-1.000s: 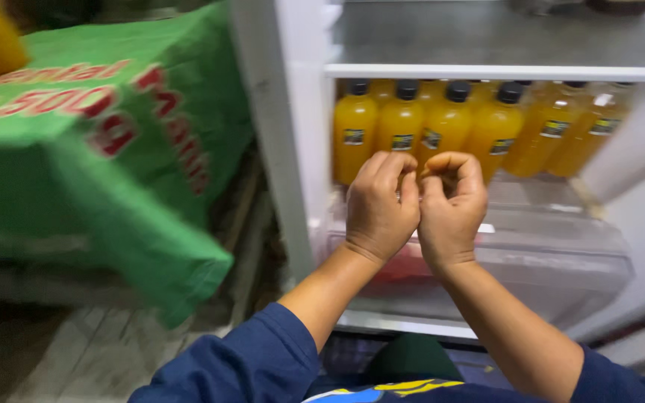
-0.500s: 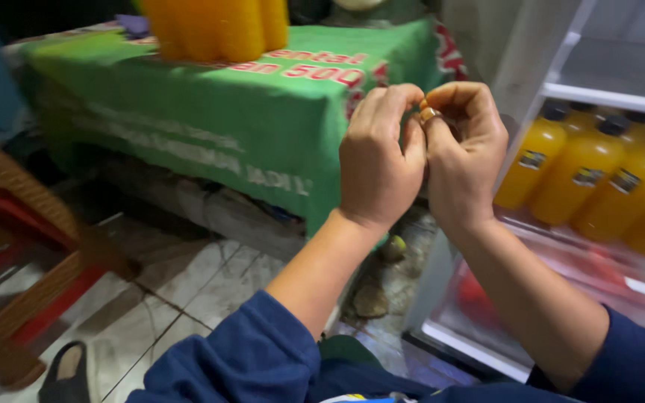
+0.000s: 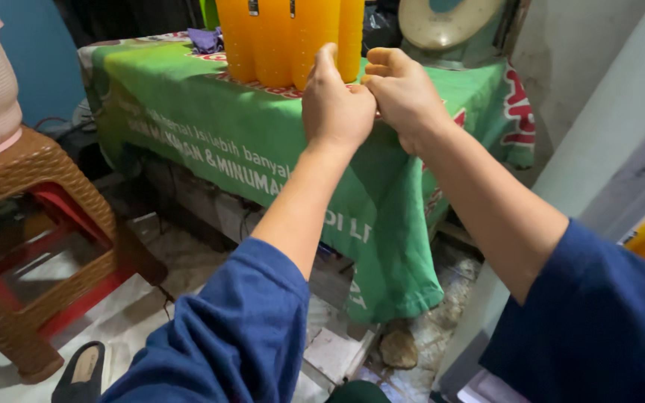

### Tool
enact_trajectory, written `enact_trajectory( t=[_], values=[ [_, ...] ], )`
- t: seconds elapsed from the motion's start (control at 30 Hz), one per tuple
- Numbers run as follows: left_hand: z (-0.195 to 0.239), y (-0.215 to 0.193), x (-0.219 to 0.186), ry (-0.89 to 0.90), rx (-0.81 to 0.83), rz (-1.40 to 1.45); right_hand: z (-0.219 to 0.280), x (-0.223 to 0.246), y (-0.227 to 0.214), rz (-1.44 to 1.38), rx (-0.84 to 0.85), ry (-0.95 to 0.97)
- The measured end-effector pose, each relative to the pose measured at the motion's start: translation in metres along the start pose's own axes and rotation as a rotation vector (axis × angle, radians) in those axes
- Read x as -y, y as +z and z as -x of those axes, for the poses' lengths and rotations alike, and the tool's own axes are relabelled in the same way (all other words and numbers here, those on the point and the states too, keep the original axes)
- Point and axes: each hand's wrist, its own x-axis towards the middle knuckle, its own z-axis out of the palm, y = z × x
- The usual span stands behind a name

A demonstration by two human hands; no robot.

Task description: The person wipes several orange liquid bottles with a purple cloth, then opens a refrigerator and places the bottles inside one by one.

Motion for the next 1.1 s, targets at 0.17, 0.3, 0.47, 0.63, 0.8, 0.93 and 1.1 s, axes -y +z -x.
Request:
enact_trajectory(
  t=[0.17, 0.3, 0.47, 0.63, 0.8, 0.93, 1.1],
  values=[
    [-0.034, 0.005, 0.037, -0.191, 0.059, -0.022, -0.034, 0.004, 0.018, 0.064, 0.166, 0.258],
    [-0.056, 0.012, 0.058, -0.251, 0.064, -0.016, -0.051, 0.008, 0.02, 0.209, 0.251, 0.392],
    [-0.075, 0.017, 0.074, -0.357, 0.143, -0.018, -0.08, -0.009, 0.017, -0.065, 0.367, 0.318],
    [-0.075, 0.02, 0.076, -0.392, 0.173, -0.067, -0.098, -0.029, 0.012, -0.113, 0.427, 0.299],
    [-0.067, 0.015, 0.07, -0.325, 0.119, -0.066, -0.098, -0.033, 0.009, -0.097, 0.414, 0.295],
    [-0.056, 0.01, 0.057, -0.299, 0.111, -0.021, -0.087, -0.026, 0.005, -0.014, 0.327, 0.256],
    [-0.045, 0.001, 0.035, -0.293, 0.105, 0.005, -0.061, -0.013, 0.0, 0.134, 0.207, 0.34]
  ],
)
